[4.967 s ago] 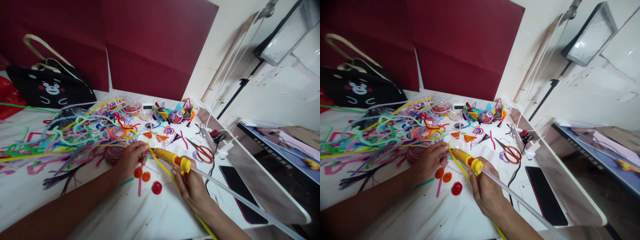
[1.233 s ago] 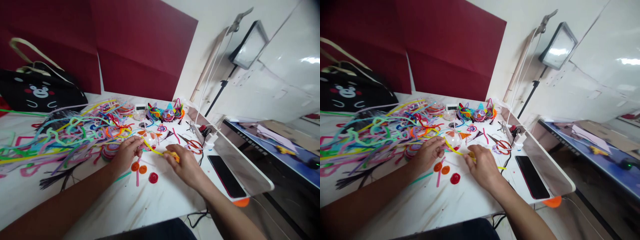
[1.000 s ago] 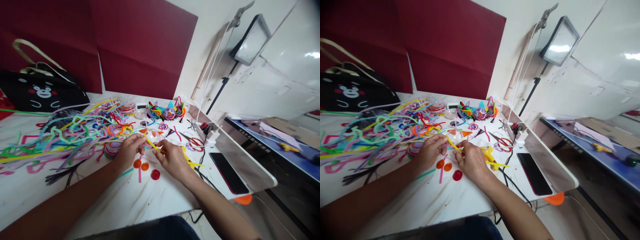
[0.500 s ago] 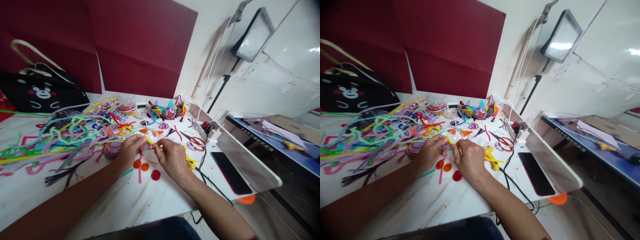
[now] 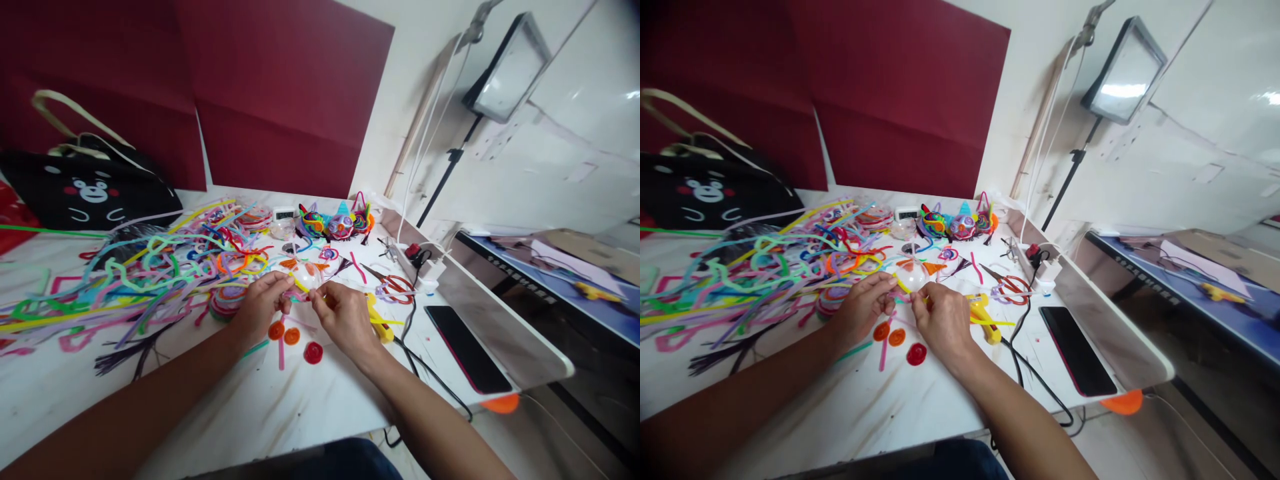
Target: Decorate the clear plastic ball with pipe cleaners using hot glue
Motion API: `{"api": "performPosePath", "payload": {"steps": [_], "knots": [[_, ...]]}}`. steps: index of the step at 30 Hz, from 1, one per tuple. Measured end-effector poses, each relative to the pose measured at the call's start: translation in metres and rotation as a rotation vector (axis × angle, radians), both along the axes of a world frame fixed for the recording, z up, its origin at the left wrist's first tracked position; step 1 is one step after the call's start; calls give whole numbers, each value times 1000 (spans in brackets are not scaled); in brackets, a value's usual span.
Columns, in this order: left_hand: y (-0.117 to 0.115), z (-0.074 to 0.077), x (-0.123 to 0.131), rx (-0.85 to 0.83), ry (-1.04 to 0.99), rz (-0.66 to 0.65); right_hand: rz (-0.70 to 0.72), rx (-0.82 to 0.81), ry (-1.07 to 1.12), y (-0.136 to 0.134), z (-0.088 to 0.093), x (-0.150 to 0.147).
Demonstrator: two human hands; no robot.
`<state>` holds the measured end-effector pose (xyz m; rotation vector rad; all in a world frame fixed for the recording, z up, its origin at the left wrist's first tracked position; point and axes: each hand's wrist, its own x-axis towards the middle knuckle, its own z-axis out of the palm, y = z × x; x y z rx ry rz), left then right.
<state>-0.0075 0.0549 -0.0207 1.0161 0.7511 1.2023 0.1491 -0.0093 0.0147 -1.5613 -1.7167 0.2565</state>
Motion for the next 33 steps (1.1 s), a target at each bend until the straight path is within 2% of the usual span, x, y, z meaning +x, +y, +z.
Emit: {"api": "performPosePath", "payload": {"steps": [4,8,13,18,25,33], "knots": [[-1,0,0,-6,17,-13,38,8,22,-3,3,-1],[-2,2,0,-26,21,-7,51,8,-33,-9,14,-4],[-2,3,1,-25,28,-25,60,42,-244,-15,28,-12],[-2,4,1,-33,22,-16,-2,127,-417,-14,30,-14],[-3,4,1,-44,-1,-18,-37,61,-376,-8,24,-6],[-1,1,0,-33,20,-18,1,-37,-227,-7,15,-1]]}}
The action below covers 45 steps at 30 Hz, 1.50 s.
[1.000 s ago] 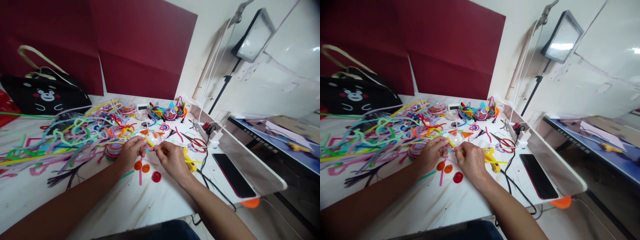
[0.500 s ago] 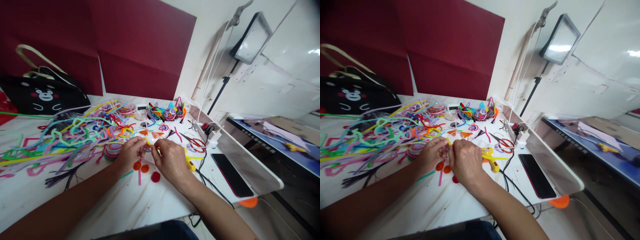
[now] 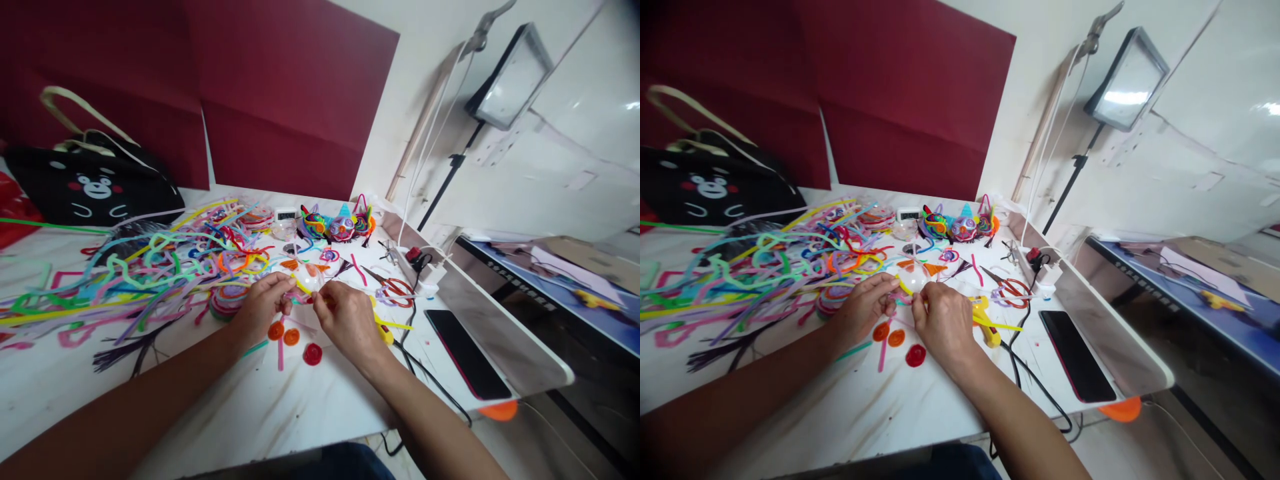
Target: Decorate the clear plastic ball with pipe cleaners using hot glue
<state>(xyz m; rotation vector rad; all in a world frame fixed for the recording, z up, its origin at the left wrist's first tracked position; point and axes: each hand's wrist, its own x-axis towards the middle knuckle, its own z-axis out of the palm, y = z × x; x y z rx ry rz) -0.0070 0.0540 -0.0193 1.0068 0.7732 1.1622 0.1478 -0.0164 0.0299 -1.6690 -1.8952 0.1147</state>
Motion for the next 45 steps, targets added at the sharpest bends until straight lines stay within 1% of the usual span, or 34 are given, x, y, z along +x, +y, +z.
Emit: {"api": "performPosePath", "payload": {"steps": [8,13,15,17,20,22,24,26,29,33,37,40,43,45], "knots": [[0,0,-1,-17,14,13,45,-29,50,3,-2,1],[-1,1,0,-17,16,14,123,-29,53,-1,-3,6],[-1,1,0,-19,14,10,149,5,60,-3,0,15],[0,2,1,-22,7,16,142,55,68,-5,3,30],[-1,3,1,-30,3,24,32,86,20,-4,9,62],[-1,4,1,-37,6,19,-47,-1,-101,-3,11,85],[-1,4,0,-46,10,17,-67,-135,-212,-3,9,103],[-1,3,0,-56,13,14,-59,-259,-262,-4,4,113],[0,1,0,-62,14,-4,-58,-391,-296,-5,-7,115],[0,1,0,-55,7,-8,-81,-421,-321,-2,-23,112],[0,3,0,-58,-10,-4,-69,-442,-209,2,-35,120],[-1,4,1,-69,-13,-2,-48,-429,-25,0,-40,130],[-2,5,1,-74,-19,4,-43,-388,213,-8,-39,139],[-2,5,1,-76,-26,4,-65,-313,320,-14,-36,143]]}}
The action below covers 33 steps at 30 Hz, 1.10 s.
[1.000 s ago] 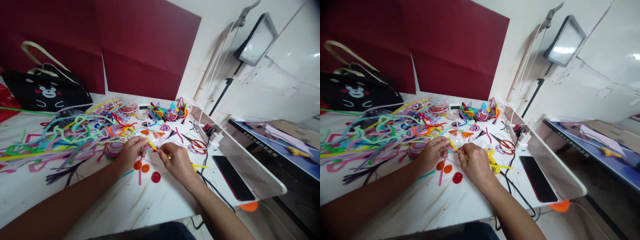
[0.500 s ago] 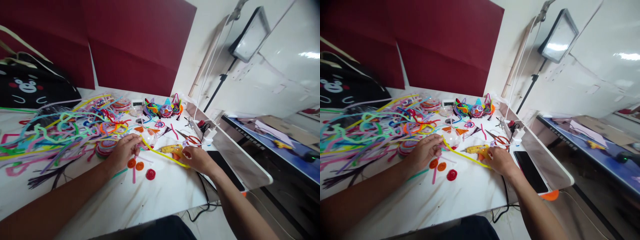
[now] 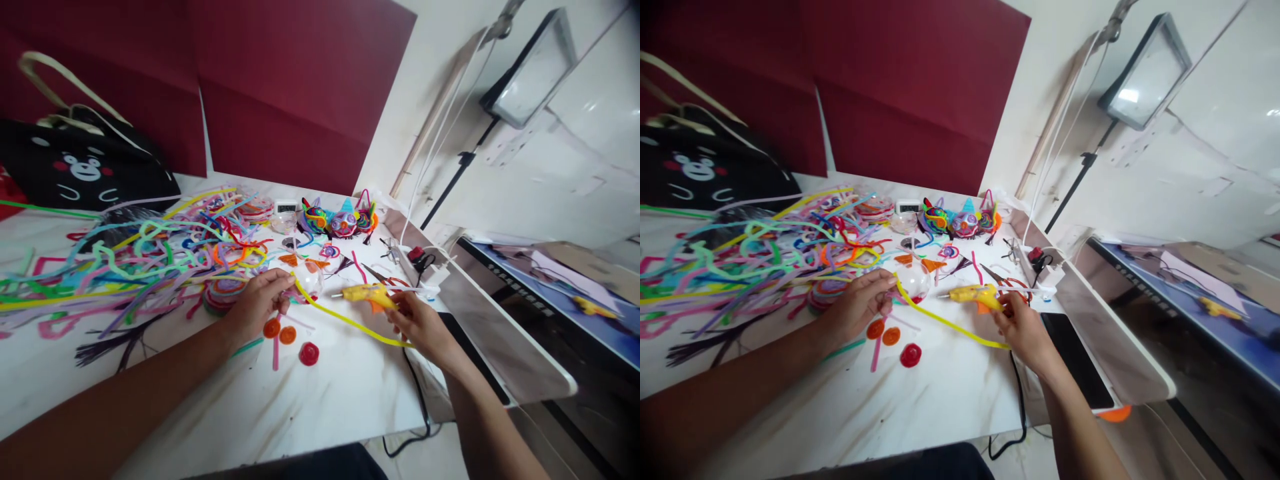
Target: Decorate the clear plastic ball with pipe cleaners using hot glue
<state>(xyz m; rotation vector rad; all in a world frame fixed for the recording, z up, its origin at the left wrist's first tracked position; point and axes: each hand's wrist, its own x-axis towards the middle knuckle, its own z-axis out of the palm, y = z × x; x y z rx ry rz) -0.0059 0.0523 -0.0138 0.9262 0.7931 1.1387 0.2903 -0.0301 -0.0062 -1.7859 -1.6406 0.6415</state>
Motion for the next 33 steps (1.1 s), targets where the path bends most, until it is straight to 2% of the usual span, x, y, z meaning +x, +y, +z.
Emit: {"api": "performPosePath", "payload": {"steps": [4,8,13,18,33], "knots": [[1,-2,0,-9,3,2,-98,204,53,-11,12,-6],[2,-5,0,-13,15,4,-67,317,54,-19,23,-27],[2,-8,0,13,32,-9,-36,464,-69,-21,27,-53],[1,-7,-1,12,42,-20,-23,519,-202,-18,27,-63],[0,-6,0,8,42,-34,-1,721,-394,-10,20,-71]]}}
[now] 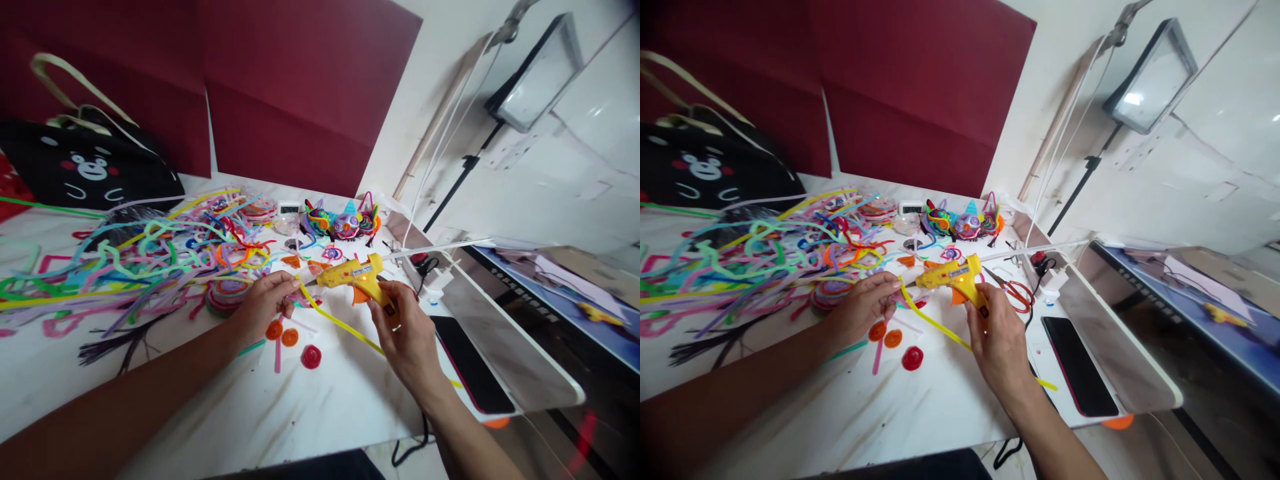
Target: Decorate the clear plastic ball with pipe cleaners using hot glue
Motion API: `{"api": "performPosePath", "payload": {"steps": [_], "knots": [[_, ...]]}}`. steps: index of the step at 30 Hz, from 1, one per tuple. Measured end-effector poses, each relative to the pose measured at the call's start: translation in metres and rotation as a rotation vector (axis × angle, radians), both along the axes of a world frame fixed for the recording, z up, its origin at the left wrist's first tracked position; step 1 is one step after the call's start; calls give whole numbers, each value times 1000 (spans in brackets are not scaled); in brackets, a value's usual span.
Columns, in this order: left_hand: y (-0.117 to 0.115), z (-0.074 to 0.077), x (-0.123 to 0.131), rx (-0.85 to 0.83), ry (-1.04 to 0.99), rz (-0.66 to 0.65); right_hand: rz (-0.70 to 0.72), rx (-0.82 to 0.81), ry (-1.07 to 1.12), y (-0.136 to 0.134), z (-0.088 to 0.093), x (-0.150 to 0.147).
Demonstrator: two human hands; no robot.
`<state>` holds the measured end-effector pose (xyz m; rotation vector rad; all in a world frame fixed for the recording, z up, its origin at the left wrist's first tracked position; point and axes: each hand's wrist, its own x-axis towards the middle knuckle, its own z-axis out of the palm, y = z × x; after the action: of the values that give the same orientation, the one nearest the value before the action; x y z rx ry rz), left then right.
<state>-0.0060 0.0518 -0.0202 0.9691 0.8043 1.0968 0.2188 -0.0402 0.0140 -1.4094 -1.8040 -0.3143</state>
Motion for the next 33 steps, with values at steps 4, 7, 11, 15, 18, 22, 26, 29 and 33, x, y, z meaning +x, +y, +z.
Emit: {"api": "performPosePath", "payload": {"steps": [4,7,11,15,18,22,26,29,33], "knots": [[0,1,1,9,1,7,6,28,-37,1,-1,-1],[0,1,1,13,10,7,2,24,-46,1,-2,-2],[1,-1,1,14,7,11,-9,15,-54,1,-4,-3],[1,0,0,10,1,9,-10,11,-57,1,-4,-5],[0,1,0,6,1,13,-13,8,-55,0,-3,-6],[0,2,1,4,10,13,-16,9,-54,0,-3,-8],[-1,4,0,-1,5,17,-23,4,-59,1,-4,-8],[-2,4,0,-6,0,15,-27,11,-62,1,-4,-8],[-2,4,1,-8,1,19,-34,16,-67,2,-4,-9]]}}
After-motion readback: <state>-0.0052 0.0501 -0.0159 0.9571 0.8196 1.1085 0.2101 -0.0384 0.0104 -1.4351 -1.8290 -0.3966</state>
